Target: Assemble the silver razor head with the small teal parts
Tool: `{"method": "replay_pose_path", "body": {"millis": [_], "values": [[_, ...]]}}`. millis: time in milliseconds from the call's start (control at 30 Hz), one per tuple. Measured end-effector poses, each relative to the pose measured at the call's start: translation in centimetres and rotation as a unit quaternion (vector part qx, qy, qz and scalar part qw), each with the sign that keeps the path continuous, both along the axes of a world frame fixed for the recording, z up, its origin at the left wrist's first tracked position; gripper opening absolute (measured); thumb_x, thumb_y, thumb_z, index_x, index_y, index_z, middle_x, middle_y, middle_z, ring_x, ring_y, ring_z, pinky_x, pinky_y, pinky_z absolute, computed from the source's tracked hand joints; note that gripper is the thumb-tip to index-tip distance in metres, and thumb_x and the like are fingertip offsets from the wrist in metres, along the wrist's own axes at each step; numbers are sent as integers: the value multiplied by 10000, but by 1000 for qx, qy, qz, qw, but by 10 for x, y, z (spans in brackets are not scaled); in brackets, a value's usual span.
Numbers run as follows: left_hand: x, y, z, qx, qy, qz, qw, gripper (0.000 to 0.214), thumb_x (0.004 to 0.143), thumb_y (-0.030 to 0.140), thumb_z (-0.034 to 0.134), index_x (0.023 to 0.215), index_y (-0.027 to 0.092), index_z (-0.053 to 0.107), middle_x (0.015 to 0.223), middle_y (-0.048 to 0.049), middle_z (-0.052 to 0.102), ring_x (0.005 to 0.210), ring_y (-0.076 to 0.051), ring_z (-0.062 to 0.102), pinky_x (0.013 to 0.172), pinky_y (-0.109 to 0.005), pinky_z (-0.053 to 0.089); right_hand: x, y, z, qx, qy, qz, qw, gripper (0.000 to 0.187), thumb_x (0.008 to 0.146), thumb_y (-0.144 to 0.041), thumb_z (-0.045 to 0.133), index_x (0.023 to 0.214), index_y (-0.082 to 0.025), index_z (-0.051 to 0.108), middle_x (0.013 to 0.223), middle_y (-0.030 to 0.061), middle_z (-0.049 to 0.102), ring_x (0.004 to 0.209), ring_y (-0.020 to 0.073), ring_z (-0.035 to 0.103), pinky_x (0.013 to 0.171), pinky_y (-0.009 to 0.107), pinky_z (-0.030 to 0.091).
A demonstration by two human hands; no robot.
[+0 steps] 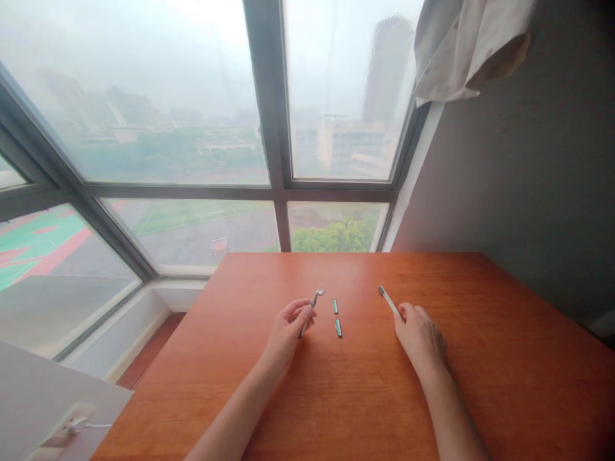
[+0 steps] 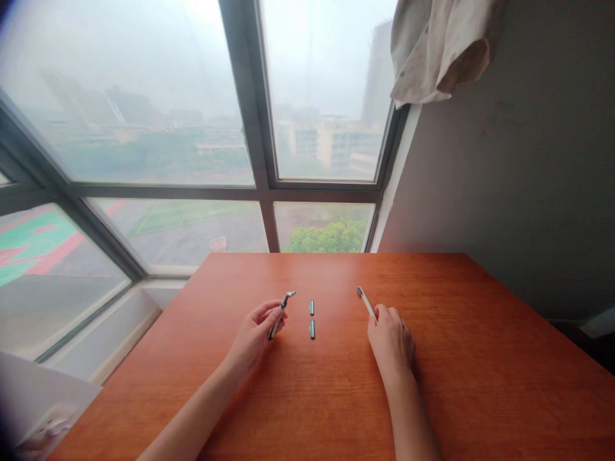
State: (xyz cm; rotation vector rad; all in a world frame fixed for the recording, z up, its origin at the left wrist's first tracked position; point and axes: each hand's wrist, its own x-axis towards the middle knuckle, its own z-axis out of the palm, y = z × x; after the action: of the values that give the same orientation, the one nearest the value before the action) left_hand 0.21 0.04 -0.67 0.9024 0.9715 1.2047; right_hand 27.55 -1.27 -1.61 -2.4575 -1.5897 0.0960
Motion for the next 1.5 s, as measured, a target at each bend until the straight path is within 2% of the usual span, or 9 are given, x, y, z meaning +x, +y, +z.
{"method": "replay_pose_path", "body": {"millis": [300, 600, 767, 833, 900, 1000, 1067, 1267, 1500], "values": [[1, -1, 5, -7, -4, 5, 1000, 325, 717, 363, 741, 951, 152, 662, 773, -44, 670, 667, -115, 577, 652, -221, 428, 6, -1, -2, 3, 6, 9, 1000, 189, 886, -280, 462, 947, -233, 635, 925, 62, 619, 716, 185, 589, 508, 270, 277], [1, 0, 0, 4, -12, 2, 1000, 303, 739, 348, 726, 964, 157, 660, 787, -42, 660, 677, -109, 560, 652, -214, 413, 5, -3, -5, 15, -8, 21, 1000, 208, 872, -262, 443, 893, -215, 645, 877, 79, 617, 687, 204, 589, 518, 285, 317], [0, 1, -2, 10, 11, 0, 1000, 312, 744, 364, 715, 973, 158, 662, 791, -44, 658, 672, -112, 551, 619, -209, 396, 7, 2, -10, 129, 2, 36, 991, 270, 832, -279, 515, 1053, -167, 622, 933, 120, 619, 864, 259, 586, 679, 321, 417], [0, 1, -1, 15, 25, 1, 1000, 320, 745, 376, 710, 976, 159, 663, 792, -45, 659, 674, -116, 549, 620, -213, 396, 3, 5, -9, 185, 58, 71, 978, 321, 826, -294, 530, 1104, -148, 600, 955, 118, 619, 875, 248, 579, 733, 321, 433], [0, 2, 0, 20, 38, 1, 999, 325, 744, 385, 706, 976, 162, 664, 786, -42, 658, 673, -120, 545, 620, -216, 395, -7, 6, -7, 201, 159, 133, 957, 304, 844, -303, 505, 1090, -151, 599, 924, 87, 626, 775, 200, 583, 714, 295, 449], [-1, 1, 3, 27, 53, -2, 998, 332, 742, 388, 704, 981, 161, 663, 776, -41, 652, 668, -126, 537, 610, -219, 390, -29, 3, 3, 126, 283, 269, 912, 251, 847, -288, 495, 1025, -168, 625, 883, 57, 641, 728, 167, 584, 664, 256, 455], [-1, 1, 3, 33, 61, -6, 998, 337, 749, 390, 695, 993, 160, 662, 782, -47, 650, 671, -132, 537, 611, -224, 391, -45, 1, 12, 73, 279, 340, 895, 226, 833, -263, 517, 1009, -193, 641, 858, 32, 640, 696, 155, 571, 654, 252, 441], [-3, 1, 3, 46, 77, -13, 996, 327, 746, 387, 692, 984, 165, 666, 774, -46, 649, 677, -144, 536, 611, -227, 389, -70, 5, 35, 20, 189, 371, 909, 254, 776, -239, 596, 1021, -222, 660, 878, 23, 636, 801, 174, 578, 711, 256, 398], [2, -7, 20, 49, 81, 6, 995, 313, 717, 368, 716, 955, 166, 688, 767, -40, 653, 692, -152, 537, 661, -244, 399, -75, 7, 29, -14, 181, 379, 907, 180, 720, -194, 636, 899, -212, 651, 819, 5, 610, 724, 152, 544, 657, 232, 367]]}}
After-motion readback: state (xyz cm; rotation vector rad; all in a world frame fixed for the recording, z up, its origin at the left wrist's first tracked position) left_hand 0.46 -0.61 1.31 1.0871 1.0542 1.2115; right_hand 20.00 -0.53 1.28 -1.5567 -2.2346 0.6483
